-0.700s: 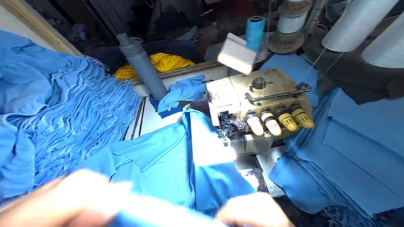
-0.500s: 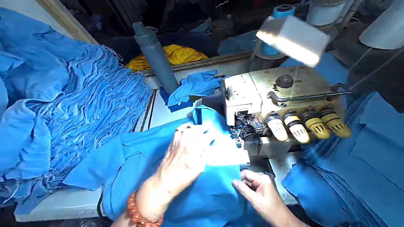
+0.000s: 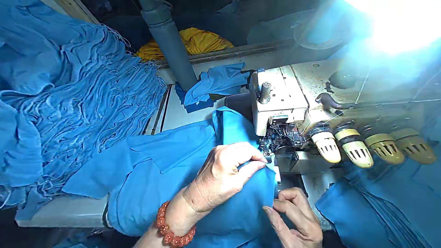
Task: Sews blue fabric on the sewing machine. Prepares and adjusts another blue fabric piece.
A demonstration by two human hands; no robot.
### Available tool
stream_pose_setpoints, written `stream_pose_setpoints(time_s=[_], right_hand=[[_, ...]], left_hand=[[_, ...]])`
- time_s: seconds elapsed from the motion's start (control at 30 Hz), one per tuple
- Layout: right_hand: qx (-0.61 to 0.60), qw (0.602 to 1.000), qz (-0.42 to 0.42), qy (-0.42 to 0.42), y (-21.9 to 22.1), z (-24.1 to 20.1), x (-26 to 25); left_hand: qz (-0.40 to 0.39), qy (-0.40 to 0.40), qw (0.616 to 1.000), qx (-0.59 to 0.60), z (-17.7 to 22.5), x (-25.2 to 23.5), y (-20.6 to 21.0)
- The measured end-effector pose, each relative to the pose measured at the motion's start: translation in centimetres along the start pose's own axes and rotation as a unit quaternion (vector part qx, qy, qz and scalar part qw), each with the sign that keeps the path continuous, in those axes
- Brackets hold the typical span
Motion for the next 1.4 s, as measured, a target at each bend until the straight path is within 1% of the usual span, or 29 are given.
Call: stream_pose_setpoints(time_s=[0.07,0.17,0.33,0.4,0.47,0.5,0.57,0.63,0.7,0.77,0.87,1.0,1.07,1.13,1.2,1.27,1.3,1.33,1.37,1.4], right_hand=[[-0.021,1.000,0.020,0.009,-0.1,0.5,-0.4],[-0.069,0.997,0.005,0.031,0.1,0.7,-0.6],[-0.147,0.980,-0.085,0.105,0.7,0.4,0.4],[-0.180,0.968,-0.104,0.142,0.6,0.4,0.9],[-0.222,0.949,-0.107,0.196,0.3,0.3,1.2],[-0.238,0.940,-0.110,0.219,0.1,0.4,1.2],[-0.270,0.926,-0.112,0.238,-0.4,0.5,1.0],[-0.293,0.917,-0.119,0.243,-0.9,0.5,0.8],[-0.301,0.914,-0.124,0.242,-1.2,0.1,0.5],[-0.294,0.918,-0.114,0.240,-1.4,-0.4,-0.3],[-0.256,0.936,-0.086,0.227,-1.2,-1.3,-2.3],[-0.194,0.962,-0.051,0.183,-0.7,-1.7,-4.4],[-0.166,0.970,-0.046,0.174,-0.7,-1.9,-4.5],[-0.152,0.972,-0.034,0.174,-0.8,-2.0,-4.5],[-0.153,0.973,-0.031,0.169,-0.8,-1.9,-4.4],[-0.154,0.973,-0.032,0.167,-0.8,-2.0,-4.4],[-0.157,0.971,-0.031,0.176,-0.7,-2.1,-4.4],[-0.159,0.968,-0.027,0.190,-0.8,-2.3,-4.4],[-0.160,0.966,-0.028,0.200,-0.8,-2.4,-4.4],[-0.162,0.965,-0.031,0.204,-0.9,-2.5,-4.5]], left_hand=[[-0.023,-0.020,0.998,-0.047,-0.5,-0.7,0.2],[-0.028,-0.052,0.993,-0.098,-1.7,-0.9,0.5],[-0.072,-0.079,0.986,-0.129,-1.5,-0.6,0.9],[-0.080,-0.082,0.982,-0.152,-1.0,-0.4,1.2],[-0.070,-0.071,0.978,-0.184,-0.5,-0.4,1.8],[-0.063,-0.050,0.974,-0.210,-0.1,-0.3,2.0],[-0.053,0.013,0.963,-0.265,0.9,-0.1,2.5],[-0.053,0.054,0.949,-0.305,1.8,0.2,2.9],[-0.057,0.064,0.943,-0.322,2.0,0.5,3.0],[-0.054,0.065,0.942,-0.325,1.3,0.4,2.7],[-0.040,0.060,0.941,-0.331,-0.8,-0.6,1.9],[-0.001,0.046,0.937,-0.345,-3.9,-2.0,0.3],[0.048,0.035,0.930,-0.362,-5.0,-2.5,-0.5],[0.086,0.025,0.921,-0.378,-5.5,-2.6,-0.9],[0.099,0.013,0.917,-0.387,-5.1,-1.9,-1.4],[0.081,-0.040,0.915,-0.394,-3.8,0.3,-2.8],[0.060,-0.090,0.910,-0.401,-3.2,2.3,-4.0],[0.019,-0.168,0.901,-0.399,-2.9,4.7,-5.2],[-0.046,-0.281,0.884,-0.371,-2.9,7.6,-6.4],[-0.115,-0.415,0.846,-0.316,-3.0,10.9,-7.4]])
Point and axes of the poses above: each hand's wrist, its own x-axis away from the middle knuckle, its own y-axis out of the palm, z = x × y, the point moved 6 cm from there along -x, towards the middle knuckle, and after that the axes turned 13 degrees about y, right-handed, at the moved point
